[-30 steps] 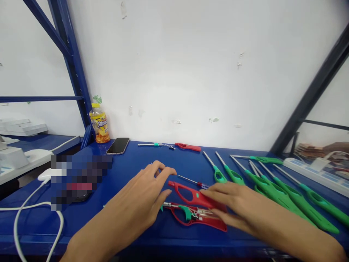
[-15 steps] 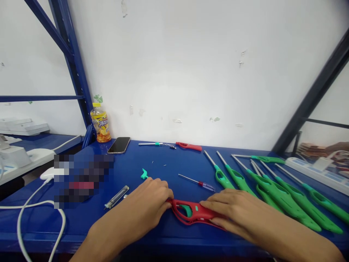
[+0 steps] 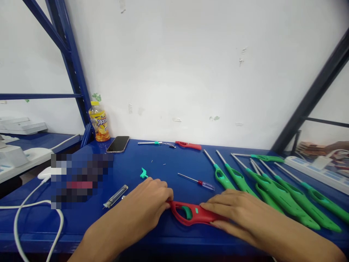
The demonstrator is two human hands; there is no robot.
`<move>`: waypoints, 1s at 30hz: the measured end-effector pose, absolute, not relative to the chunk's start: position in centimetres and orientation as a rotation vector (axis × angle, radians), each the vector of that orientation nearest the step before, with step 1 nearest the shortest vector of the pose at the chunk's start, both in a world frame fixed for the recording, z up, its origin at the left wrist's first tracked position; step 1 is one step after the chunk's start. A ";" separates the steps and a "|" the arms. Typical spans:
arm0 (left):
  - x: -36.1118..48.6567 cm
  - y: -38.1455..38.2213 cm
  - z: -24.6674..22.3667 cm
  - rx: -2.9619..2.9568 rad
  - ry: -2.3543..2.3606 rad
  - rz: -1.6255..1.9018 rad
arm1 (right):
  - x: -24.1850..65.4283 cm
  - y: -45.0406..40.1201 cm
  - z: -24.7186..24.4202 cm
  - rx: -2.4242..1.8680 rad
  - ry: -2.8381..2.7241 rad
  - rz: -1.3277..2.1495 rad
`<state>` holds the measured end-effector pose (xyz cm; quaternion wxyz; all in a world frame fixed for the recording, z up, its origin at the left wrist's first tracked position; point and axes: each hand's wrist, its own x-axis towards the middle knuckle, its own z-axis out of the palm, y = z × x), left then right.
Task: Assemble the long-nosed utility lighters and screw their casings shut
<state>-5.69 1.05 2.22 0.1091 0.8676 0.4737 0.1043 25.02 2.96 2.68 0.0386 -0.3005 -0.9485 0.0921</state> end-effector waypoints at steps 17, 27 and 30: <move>-5.1 0.5 2.7 2.573 1.455 0.206 | 24.6 2.8 2.5 -0.954 -2.938 0.216; -5.1 0.7 2.4 2.536 1.455 0.224 | 24.6 2.3 2.0 -0.975 -2.892 0.181; -5.3 1.0 2.2 2.526 1.428 0.247 | 24.5 2.2 1.8 -1.004 -2.889 0.194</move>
